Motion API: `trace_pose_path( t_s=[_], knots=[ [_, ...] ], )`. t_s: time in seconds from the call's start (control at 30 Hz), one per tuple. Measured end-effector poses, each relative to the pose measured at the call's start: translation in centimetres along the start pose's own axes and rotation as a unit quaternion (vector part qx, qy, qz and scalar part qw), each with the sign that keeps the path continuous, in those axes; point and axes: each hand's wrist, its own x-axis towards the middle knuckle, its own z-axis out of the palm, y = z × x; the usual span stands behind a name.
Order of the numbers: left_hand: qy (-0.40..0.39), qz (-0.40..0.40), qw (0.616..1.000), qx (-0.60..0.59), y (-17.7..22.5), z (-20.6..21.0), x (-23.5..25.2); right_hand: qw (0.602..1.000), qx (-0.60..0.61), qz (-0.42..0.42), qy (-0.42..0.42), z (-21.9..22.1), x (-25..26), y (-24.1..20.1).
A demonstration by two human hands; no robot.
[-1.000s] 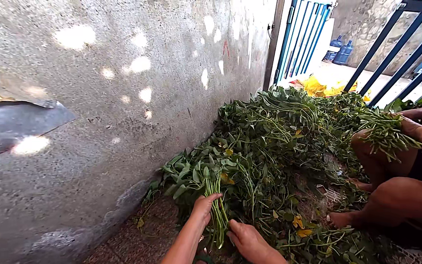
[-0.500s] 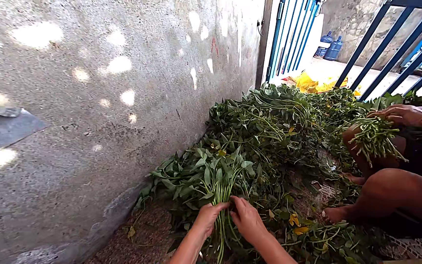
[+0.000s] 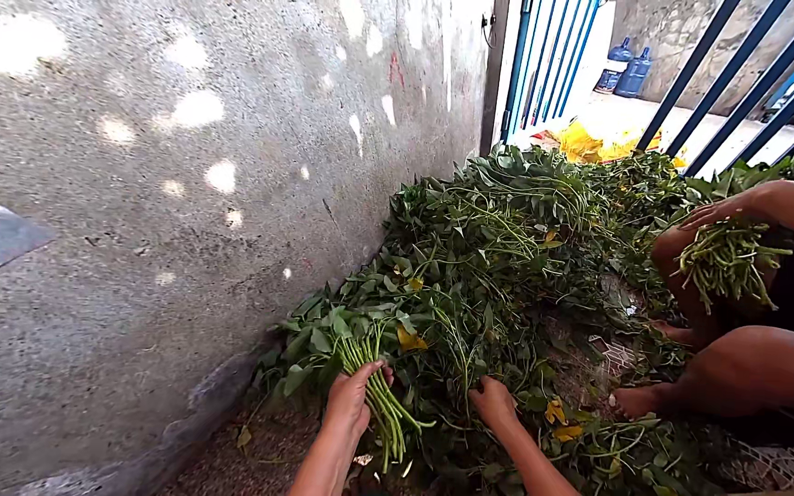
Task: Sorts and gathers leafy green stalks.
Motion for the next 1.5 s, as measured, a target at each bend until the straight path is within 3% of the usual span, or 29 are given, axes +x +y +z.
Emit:
trace_pose_path(
  t_s=[0.1, 0.27, 0.43, 0.57, 0.8, 0.9, 0.97, 1.13, 1.23, 1.33, 1.43, 1.5],
  knots=[
    [-0.001, 0.066, 0.998, -0.012, 1.0, 0.1, -0.3, 0.998, 0.004, 0.003, 0.056, 2.7, 1.3, 0.5],
    [-0.015, -0.071, 0.997, -0.038, -1.0, -0.5, -0.6, 0.996, 0.058, 0.006, 0.068, 2.6, 1.2, 0.9],
    [-0.001, -0.092, 0.995, -0.025, -2.4, 0.2, -1.0, 0.974, 0.194, -0.108, 0.044, -0.1, -0.9, 1.0],
    [-0.038, -0.081, 0.994, 0.057, -4.1, 2.0, -2.5, 0.948, 0.268, -0.170, 0.032, 2.0, -3.5, 0.5],
    [-0.061, -0.063, 0.989, 0.118, -5.5, 3.0, -3.0, 0.953, 0.192, -0.230, 0.051, 4.8, -5.1, 0.7],
    [-0.056, -0.063, 0.987, 0.138, -5.3, 2.6, -2.8, 0.952, 0.180, -0.247, 0.009, 4.3, -5.3, 0.3],
    [-0.057, -0.065, 0.986, 0.142, -5.2, 2.2, -2.6, 0.938, 0.252, -0.234, -0.051, 3.8, -5.2, 0.3],
    [-0.061, -0.058, 0.990, 0.111, -5.1, 2.0, -2.6, 0.834, 0.476, -0.126, -0.247, 2.9, -5.1, 0.7],
    [-0.043, -0.051, 0.993, 0.092, -5.0, 2.4, -2.8, 0.797, 0.526, -0.123, -0.270, 2.9, -5.5, 0.5],
    [-0.018, -0.054, 0.994, 0.092, -5.0, 2.6, -2.9, 0.843, 0.466, -0.144, -0.227, 2.8, -5.9, 0.1],
    [-0.022, -0.057, 0.993, 0.101, -4.9, 2.2, -2.7, 0.959, 0.171, -0.184, -0.131, 1.6, -6.3, -0.4],
    [-0.040, -0.052, 0.992, 0.111, -4.8, 1.8, -2.6, 0.981, 0.028, -0.183, -0.063, 0.8, -6.4, -1.1]
  ],
)
